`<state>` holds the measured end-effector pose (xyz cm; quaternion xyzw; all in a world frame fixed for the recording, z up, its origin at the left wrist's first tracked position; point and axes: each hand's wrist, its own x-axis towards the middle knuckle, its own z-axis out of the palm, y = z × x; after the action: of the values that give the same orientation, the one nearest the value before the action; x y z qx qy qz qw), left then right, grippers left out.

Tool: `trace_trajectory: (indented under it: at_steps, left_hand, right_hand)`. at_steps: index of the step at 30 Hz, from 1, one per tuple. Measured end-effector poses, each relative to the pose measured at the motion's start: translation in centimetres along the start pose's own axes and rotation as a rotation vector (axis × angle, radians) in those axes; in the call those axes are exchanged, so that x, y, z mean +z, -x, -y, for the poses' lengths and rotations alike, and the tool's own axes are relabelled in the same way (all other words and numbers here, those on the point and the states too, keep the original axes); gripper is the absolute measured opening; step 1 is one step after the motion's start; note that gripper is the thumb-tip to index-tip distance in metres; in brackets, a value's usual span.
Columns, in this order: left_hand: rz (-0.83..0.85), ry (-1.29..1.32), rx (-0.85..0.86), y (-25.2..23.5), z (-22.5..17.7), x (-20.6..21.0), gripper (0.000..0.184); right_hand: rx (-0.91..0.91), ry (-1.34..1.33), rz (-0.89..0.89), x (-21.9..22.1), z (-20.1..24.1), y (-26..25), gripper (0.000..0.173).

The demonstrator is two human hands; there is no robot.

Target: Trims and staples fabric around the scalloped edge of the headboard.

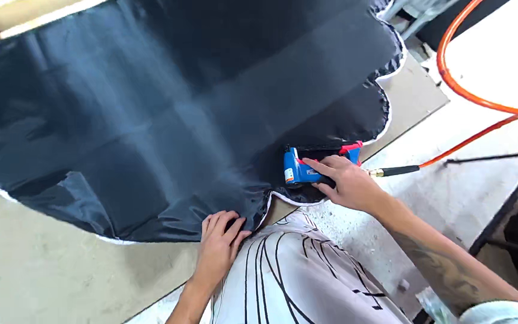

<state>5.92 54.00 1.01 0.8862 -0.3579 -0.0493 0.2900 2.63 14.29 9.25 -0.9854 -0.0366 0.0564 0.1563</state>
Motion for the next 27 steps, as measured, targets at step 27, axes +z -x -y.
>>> trace_trajectory:
  at_steps: [27]
  left_hand:
    - [-0.167,-0.341,0.193,1.5,-3.8,0.2,0.019]
  right_hand:
    - [-0.717,-0.364,-0.056,11.0,10.8,-2.3,0.014]
